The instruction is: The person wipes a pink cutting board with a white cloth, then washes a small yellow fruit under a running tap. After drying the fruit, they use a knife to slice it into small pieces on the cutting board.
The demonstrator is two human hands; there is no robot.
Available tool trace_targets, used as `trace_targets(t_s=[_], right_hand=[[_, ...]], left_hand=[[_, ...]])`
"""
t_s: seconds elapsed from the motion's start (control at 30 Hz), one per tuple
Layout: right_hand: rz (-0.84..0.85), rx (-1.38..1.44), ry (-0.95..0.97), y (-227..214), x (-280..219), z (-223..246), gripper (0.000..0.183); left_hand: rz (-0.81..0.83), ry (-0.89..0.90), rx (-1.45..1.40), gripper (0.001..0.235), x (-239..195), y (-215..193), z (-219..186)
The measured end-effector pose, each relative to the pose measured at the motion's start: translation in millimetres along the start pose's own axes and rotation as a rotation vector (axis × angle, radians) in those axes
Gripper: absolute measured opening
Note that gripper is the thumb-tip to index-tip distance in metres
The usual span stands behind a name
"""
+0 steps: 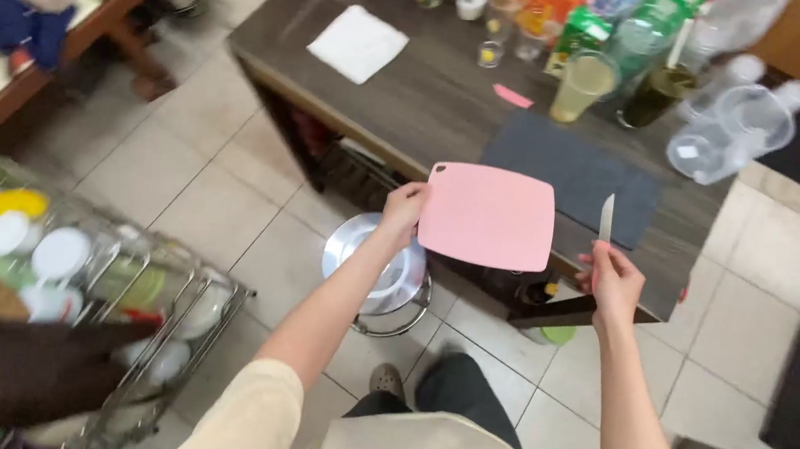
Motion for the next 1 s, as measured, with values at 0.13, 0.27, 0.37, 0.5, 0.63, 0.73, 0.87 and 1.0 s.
trace_targets(t_s=[0.13, 0.27, 0.37, 0.5, 0.63, 0.73, 0.87, 1.0], right_hand=[[-0.046, -0.148, -0.039, -18, 70, -1, 0.018], [0.012, -0.282, -0.154, -27, 159, -22, 0.020], [0.011, -0.477, -0.116, -40, 208, -39, 0.023], [0.000, -0.674, 0.048, -45, 249, -48, 0.025], [-0.017, -0.720, 0.117, -40, 236, -40, 0.024], [-0.022, -0.702, 0.072, -31, 240, -28, 0.030], [-0.073, -0.838, 0.073, -30, 214, -30, 0.027], [-0.288, -0.939, -0.125, -12, 185, -27, 0.031]], left_hand=[[0.098, -0.045, -0.028, 0.038, 63, 53, -27], [0.110, -0.062, -0.002, 0.037, 133, 96, -21], [0.074, -0.074, 0.123, 0.032, 145, 121, -25], [0.099, -0.035, 0.383, 0.030, 204, 124, -5], [0.116, 0.013, 0.700, 0.029, 184, 102, -46], [0.030, 0.240, 0.799, 0.032, 120, 89, -158], [-0.184, 0.625, 1.028, 0.025, 138, 19, -181], [-0.331, 0.694, 1.431, 0.033, 196, -73, -193]])
Point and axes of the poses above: each hand's wrist, its own x-axis towards the middle knuckle, its own y-axis out of the palm, z = x × y, the point moved 2 cm from there along x, towards the middle knuckle, and after that the axes turned 10 degrees about z, right-handed, at the moved point
